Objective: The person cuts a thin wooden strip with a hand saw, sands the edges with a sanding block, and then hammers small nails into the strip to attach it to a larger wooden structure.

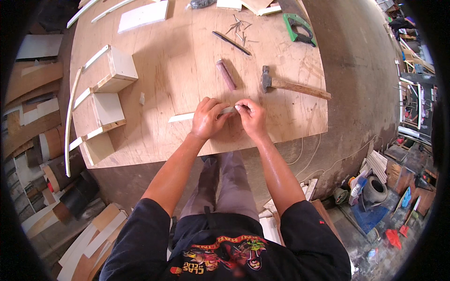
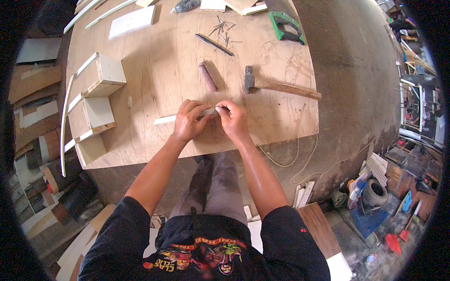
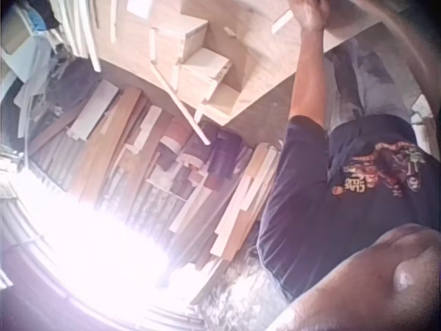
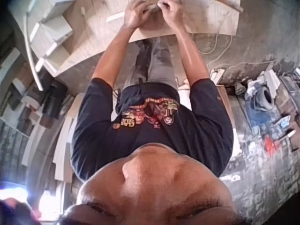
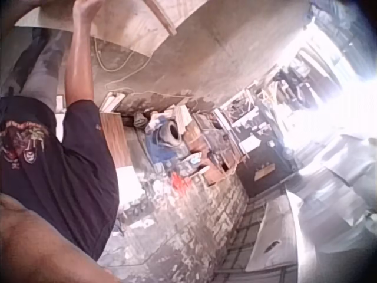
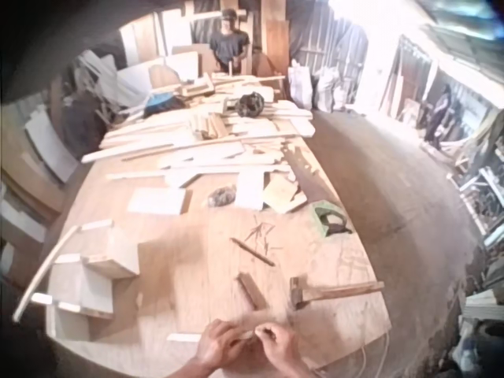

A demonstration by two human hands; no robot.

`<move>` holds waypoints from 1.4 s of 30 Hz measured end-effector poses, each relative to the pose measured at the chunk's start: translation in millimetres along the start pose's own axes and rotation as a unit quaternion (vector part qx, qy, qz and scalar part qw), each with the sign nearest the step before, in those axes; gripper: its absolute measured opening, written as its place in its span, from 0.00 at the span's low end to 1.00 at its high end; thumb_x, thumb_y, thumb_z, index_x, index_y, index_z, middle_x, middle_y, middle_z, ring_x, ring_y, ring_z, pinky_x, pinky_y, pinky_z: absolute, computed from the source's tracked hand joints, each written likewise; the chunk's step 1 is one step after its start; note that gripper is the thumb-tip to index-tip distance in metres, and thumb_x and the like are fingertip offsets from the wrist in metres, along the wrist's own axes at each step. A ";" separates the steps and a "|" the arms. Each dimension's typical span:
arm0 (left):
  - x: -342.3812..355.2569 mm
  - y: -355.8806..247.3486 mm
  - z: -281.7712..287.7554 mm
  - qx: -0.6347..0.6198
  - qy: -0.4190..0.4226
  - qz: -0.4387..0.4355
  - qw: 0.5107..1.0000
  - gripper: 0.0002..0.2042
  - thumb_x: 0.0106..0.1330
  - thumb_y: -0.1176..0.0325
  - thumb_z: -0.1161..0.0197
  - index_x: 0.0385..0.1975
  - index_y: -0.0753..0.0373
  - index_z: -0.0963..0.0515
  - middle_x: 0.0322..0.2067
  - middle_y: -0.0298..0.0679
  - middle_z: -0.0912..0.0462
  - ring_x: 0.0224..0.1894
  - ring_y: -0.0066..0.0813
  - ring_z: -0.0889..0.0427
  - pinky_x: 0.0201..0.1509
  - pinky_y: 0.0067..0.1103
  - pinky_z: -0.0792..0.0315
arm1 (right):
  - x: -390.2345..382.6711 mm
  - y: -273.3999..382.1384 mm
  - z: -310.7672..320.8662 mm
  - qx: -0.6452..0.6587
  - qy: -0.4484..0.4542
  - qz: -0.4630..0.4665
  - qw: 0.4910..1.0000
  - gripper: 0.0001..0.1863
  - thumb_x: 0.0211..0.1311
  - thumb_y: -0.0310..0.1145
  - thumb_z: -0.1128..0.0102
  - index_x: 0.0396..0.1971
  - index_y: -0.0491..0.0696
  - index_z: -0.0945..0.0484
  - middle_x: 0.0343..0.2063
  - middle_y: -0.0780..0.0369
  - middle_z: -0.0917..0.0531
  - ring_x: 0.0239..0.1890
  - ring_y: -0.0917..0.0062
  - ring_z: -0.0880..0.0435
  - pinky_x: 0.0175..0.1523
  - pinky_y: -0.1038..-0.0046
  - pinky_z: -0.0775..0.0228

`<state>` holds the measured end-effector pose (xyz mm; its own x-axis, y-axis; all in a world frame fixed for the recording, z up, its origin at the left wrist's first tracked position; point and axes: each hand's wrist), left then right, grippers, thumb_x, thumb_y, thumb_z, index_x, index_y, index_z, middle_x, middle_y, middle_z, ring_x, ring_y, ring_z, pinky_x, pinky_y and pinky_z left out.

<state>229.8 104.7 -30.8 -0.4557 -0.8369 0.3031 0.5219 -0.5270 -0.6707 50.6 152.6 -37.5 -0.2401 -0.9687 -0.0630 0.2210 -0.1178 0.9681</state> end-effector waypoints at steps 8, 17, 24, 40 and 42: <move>-2.8 5.8 -4.3 0.005 -0.008 -0.026 1.000 0.12 0.50 0.68 0.22 0.35 0.59 0.13 0.34 0.37 0.16 0.38 0.38 0.21 0.43 0.31 0.24 | -3.2 2.9 2.6 -0.042 0.003 0.044 0.998 0.04 0.66 0.26 0.34 0.36 0.41 0.18 0.27 0.58 0.15 0.28 0.78 0.17 0.35 0.74 0.27; 0.3 6.3 -3.9 0.013 -0.024 -0.031 0.999 0.10 0.52 0.69 0.23 0.34 0.60 0.12 0.34 0.37 0.16 0.38 0.38 0.21 0.42 0.31 0.23 | 1.1 1.2 0.5 -0.067 -0.006 0.083 0.994 0.04 0.65 0.25 0.35 0.37 0.42 0.19 0.26 0.56 0.16 0.27 0.74 0.17 0.34 0.71 0.28; 5.8 12.0 -5.1 0.026 -0.046 -0.034 0.998 0.08 0.53 0.67 0.23 0.32 0.58 0.12 0.32 0.33 0.17 0.37 0.34 0.21 0.43 0.27 0.23 | 8.4 14.6 -0.3 -0.050 -0.005 0.054 0.997 0.04 0.64 0.24 0.34 0.36 0.42 0.19 0.27 0.54 0.16 0.27 0.67 0.16 0.35 0.69 0.27; 5.6 8.2 -4.6 0.010 -0.030 -0.008 0.999 0.10 0.53 0.67 0.23 0.34 0.61 0.12 0.35 0.37 0.15 0.38 0.38 0.21 0.43 0.31 0.23 | 12.5 5.1 -2.6 -0.095 -0.005 0.074 0.993 0.04 0.62 0.24 0.33 0.36 0.43 0.18 0.28 0.54 0.15 0.28 0.66 0.15 0.36 0.68 0.26; 5.1 10.0 -3.7 0.009 -0.029 -0.008 1.000 0.10 0.53 0.67 0.23 0.34 0.61 0.12 0.35 0.38 0.15 0.38 0.39 0.21 0.43 0.30 0.23 | 12.7 4.8 -3.7 -0.097 -0.004 0.080 0.992 0.04 0.62 0.24 0.33 0.36 0.43 0.17 0.29 0.54 0.14 0.29 0.64 0.14 0.36 0.67 0.25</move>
<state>230.0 95.8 -38.5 -0.4219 -0.8352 0.3528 0.5285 -0.5427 -0.6528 52.1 138.9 -34.6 -0.1950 -0.9766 0.0907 0.4343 -0.0031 0.9008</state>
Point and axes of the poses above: each hand's wrist, its own x-axis towards the middle knuckle, its own z-axis out of the back of the hand, y = z × x
